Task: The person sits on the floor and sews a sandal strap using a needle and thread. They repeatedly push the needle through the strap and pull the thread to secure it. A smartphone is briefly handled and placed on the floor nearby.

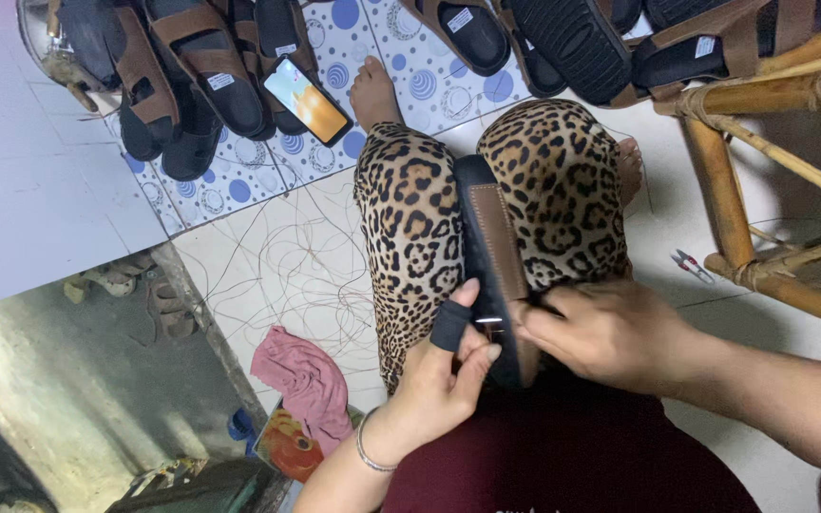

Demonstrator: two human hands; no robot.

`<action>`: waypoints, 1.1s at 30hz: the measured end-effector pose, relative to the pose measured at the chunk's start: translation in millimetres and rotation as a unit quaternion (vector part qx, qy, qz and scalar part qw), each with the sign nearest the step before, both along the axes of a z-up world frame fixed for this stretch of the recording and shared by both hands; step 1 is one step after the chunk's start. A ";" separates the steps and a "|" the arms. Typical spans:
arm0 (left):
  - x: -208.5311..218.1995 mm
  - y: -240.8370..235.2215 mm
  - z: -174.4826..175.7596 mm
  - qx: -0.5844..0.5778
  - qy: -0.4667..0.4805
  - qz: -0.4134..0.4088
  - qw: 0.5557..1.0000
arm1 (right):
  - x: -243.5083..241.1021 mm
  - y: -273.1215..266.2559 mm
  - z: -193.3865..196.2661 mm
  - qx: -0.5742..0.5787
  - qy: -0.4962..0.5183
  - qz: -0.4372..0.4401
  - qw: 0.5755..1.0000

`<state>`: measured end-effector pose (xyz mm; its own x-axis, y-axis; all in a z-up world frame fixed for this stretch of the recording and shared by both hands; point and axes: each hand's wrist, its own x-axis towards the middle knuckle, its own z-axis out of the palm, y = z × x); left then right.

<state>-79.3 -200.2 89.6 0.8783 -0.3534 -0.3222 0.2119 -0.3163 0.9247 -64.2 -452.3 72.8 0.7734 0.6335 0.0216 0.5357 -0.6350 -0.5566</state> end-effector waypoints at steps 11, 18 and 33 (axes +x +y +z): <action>13.8 16.3 -6.6 0.103 -0.129 0.018 0.986 | 16.9 -35.2 12.9 -0.121 0.537 -0.187 0.814; 11.8 24.7 -6.4 0.106 -0.077 -0.012 0.991 | 3.5 -16.6 25.1 0.101 0.409 -0.009 0.907; 10.5 77.5 -16.0 0.145 0.093 -0.191 0.966 | 25.7 -189.9 -69.4 0.099 0.008 -0.463 0.881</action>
<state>-68.8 -122.7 73.6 0.6181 -0.5119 -0.5966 0.1824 -0.6448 0.7423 -38.5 -642.2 3.4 0.9577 -0.2843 0.0445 -0.1704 -0.6851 -0.7082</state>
